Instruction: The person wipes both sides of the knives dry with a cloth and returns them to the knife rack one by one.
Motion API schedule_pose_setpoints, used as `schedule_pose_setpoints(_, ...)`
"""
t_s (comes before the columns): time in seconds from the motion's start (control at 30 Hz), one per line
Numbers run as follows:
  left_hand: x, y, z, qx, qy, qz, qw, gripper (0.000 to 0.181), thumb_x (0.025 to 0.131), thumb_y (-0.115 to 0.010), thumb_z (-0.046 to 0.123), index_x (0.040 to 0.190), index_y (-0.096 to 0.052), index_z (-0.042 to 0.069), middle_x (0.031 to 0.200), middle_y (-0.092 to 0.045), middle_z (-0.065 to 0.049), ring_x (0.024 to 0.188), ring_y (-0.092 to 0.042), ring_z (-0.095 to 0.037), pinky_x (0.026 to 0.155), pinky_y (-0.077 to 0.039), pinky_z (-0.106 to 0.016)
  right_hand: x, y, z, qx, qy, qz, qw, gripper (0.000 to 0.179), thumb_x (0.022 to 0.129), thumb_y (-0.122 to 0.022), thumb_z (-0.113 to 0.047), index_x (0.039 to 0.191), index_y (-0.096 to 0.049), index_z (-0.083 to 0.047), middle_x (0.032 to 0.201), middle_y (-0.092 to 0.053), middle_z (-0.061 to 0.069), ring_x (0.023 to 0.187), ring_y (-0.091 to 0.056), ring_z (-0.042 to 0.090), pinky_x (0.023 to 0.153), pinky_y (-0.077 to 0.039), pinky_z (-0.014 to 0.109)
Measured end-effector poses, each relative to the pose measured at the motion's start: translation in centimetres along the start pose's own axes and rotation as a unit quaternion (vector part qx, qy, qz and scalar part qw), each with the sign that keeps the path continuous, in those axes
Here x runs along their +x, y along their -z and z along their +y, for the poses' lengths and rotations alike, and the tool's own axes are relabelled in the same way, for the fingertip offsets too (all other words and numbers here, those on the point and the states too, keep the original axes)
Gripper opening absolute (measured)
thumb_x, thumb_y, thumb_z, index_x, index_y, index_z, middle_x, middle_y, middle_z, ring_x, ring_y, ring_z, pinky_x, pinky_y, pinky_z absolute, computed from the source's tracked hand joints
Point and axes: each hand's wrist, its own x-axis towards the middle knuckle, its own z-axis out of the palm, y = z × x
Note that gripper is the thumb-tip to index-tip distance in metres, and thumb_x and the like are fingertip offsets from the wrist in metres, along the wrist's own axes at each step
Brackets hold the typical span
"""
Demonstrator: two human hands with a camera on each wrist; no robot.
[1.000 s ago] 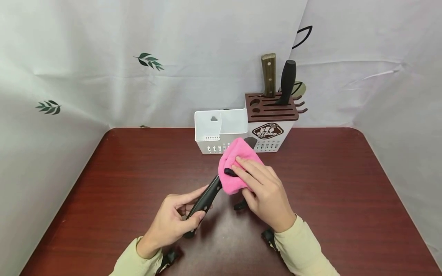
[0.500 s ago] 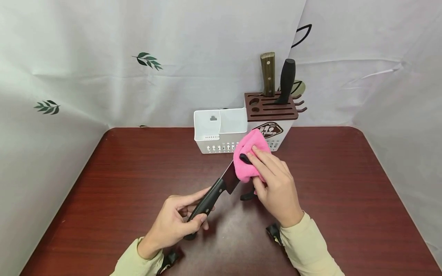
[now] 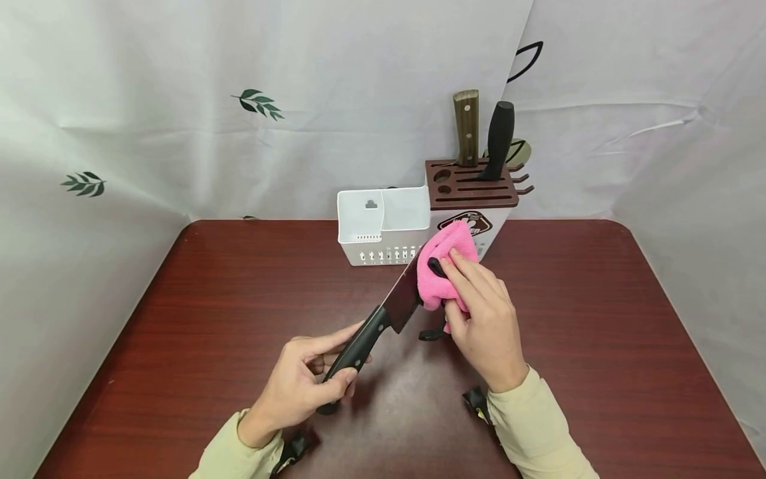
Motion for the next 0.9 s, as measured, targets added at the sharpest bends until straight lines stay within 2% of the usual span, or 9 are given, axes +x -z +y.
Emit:
schedule_pose_setpoints(0.17,-0.03,0.11,0.04,-0.015,-0.001,0.011,0.9998,0.059,0.083,-0.064,-0.014,0.141,-0.056,-0.001,0.089,-0.071,-0.021,0.055,-0.067,-0.021,0.047,-0.056,-0.038,-0.07,-0.17,-0.09,0.003,0.008,-0.003,1.0000,0.043,0.086,-0.057,-0.005,0.127,-0.069,-0.003,0.131,-0.065,0.014,0.115,-0.061,0.036,0.109,-0.037,0.029)
schedule_pose_setpoints(0.57,0.09,0.20,0.00,-0.010,-0.014,0.025,0.9995,0.061,0.081,-0.063,-0.017,0.140,-0.056,-0.002,0.092,-0.071,-0.022,0.059,-0.066,-0.012,0.049,-0.057,-0.039,-0.08,-0.28,-0.31,0.019,0.041,-0.018,0.9988,0.042,0.084,-0.056,-0.009,0.122,-0.072,-0.002,0.124,-0.069,0.015,0.105,-0.062,0.037,0.106,-0.038,0.024)
schedule_pose_setpoints(0.73,0.10,0.17,-0.04,-0.011,-0.011,0.033,0.9993,0.060,0.082,-0.064,-0.015,0.140,-0.056,-0.001,0.092,-0.071,-0.021,0.059,-0.067,-0.011,0.049,-0.057,-0.040,-0.20,-0.24,-0.35,0.028,0.053,-0.041,0.9973,0.042,0.083,-0.059,-0.011,0.122,-0.072,-0.003,0.123,-0.069,0.015,0.104,-0.061,0.035,0.106,-0.037,0.021)
schedule_pose_setpoints(0.9,0.07,0.19,0.01,-0.007,-0.015,0.042,0.9990,0.060,0.083,-0.063,-0.016,0.141,-0.055,-0.003,0.092,-0.070,-0.023,0.056,-0.067,-0.016,0.049,-0.057,-0.037,-0.31,-0.23,-0.48,0.036,0.071,-0.070,0.9944,0.044,0.081,-0.060,-0.011,0.123,-0.072,-0.004,0.124,-0.068,0.014,0.105,-0.061,0.034,0.107,-0.035,0.019)
